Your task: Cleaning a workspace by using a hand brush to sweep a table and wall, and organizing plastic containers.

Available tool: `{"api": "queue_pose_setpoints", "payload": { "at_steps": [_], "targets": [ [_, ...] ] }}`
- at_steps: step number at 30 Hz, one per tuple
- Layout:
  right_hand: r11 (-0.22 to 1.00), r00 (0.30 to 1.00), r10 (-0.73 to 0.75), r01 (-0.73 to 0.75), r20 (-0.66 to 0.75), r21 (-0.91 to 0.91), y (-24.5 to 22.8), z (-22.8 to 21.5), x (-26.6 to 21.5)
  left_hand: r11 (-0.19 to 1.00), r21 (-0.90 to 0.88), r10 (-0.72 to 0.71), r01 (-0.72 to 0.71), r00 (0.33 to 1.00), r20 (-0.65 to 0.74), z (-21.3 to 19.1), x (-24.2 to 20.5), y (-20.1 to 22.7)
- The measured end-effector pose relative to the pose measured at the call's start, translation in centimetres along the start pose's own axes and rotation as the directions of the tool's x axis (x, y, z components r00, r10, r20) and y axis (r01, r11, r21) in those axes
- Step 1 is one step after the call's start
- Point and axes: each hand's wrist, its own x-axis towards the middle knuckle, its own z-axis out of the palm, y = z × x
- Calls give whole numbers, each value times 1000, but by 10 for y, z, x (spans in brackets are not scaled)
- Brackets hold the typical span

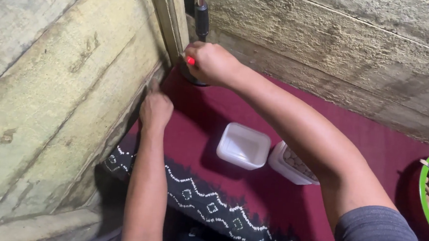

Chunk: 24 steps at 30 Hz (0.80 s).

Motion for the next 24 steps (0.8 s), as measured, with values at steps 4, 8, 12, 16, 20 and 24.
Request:
{"api": "queue_pose_setpoints", "payload": {
  "at_steps": [4,8,12,16,20,24],
  "targets": [
    [1000,999,-7,7,35,-26,-28,12,5,981,70,-185,183,982,27,1,7,-15],
    [996,998,54,-55,19,69,-13,17,15,974,112,-206,199,977,58,13,21,-38],
    [977,995,74,-86,68,195,-22,9,11,987,107,-136,121,980,148,-5,16,-34],
    [994,1000,23,-23,2,109,-21,1,20,993,62,-111,102,983,146,-4,15,-34],
    [983,996,-36,21,77,183,-31,-21,4,992,71,-114,104,980,161,-32,-3,-5],
    [986,963,147,-161,224,44,-48,-96,-30,997,29,-71,67,980,186,-38,-4,-4]
  ]
}}
